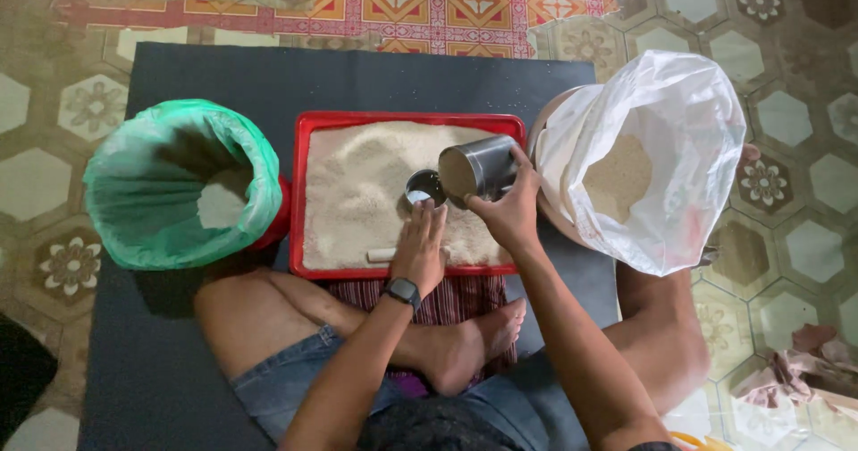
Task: Scooping and transferring grains from a tray into bags using small metal cups
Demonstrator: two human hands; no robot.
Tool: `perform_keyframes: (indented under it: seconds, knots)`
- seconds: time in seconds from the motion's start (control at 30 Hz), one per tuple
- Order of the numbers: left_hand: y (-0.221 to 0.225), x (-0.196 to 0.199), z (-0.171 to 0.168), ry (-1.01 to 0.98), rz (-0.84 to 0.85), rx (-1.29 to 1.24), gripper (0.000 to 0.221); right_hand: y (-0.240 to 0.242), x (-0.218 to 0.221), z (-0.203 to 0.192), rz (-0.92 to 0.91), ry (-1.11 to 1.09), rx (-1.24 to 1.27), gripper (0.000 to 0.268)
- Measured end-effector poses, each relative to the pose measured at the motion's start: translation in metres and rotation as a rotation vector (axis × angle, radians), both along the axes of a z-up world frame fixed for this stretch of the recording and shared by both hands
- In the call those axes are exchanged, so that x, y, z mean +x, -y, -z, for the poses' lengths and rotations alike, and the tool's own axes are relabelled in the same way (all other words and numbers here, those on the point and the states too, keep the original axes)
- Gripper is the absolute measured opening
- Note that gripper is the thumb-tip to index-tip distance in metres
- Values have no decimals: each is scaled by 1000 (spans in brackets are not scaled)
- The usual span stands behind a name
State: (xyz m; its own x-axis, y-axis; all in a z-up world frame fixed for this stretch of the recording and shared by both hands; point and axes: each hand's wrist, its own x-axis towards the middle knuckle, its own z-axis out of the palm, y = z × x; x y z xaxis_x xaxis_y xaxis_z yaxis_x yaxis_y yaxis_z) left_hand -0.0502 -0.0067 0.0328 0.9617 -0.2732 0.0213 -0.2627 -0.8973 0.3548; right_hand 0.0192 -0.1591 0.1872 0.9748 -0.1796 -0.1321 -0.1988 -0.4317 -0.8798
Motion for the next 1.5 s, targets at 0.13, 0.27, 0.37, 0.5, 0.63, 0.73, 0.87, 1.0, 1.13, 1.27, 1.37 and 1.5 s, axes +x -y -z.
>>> perform_keyframes:
  seconds: [0.13, 0.27, 0.37, 0.5, 0.63, 0.73, 0.87, 1.0, 1.13, 1.27, 1.37, 1.5]
  knots:
    - [1, -2, -5, -43, -7, 22, 91, -6, -2, -6, -18, 55, -28, 106]
    - [7, 1, 7, -31, -2, 31, 98, -11, 1, -5, -34, 116, -88, 109]
    - [9, 1, 9, -5, -16, 74, 103, -16, 1, -9, -35, 112, -116, 110]
    - [9, 0, 5, -49, -7, 90, 100, -18, -2, -9, -40, 119, -193, 107]
    - [5, 0, 9, -58, 7, 118, 96, -17, -4, -9, -52, 134, -217, 109]
    - [-1, 2, 8, -92, 27, 94, 94, -15, -4, -7, -55, 158, -216, 110]
    - [-4, 0, -6, -152, 44, 106, 93, -18, -4, -9, -58, 172, -242, 108]
    - [-2, -1, -12, -149, 44, 116, 88, -21, -3, -4, -78, 199, -249, 107]
    - [-1, -4, -25, -201, 23, 78, 91, -24, -3, -5, -99, 205, -255, 107]
    - [-1, -2, -26, -226, 11, 79, 94, -25, -3, -5, -110, 207, -266, 107]
    - [0, 6, -18, -219, 7, 116, 96, -24, -3, -4, -120, 210, -288, 107]
    - [3, 12, -18, -233, -17, 104, 89, -25, -4, -8, -125, 186, -276, 107]
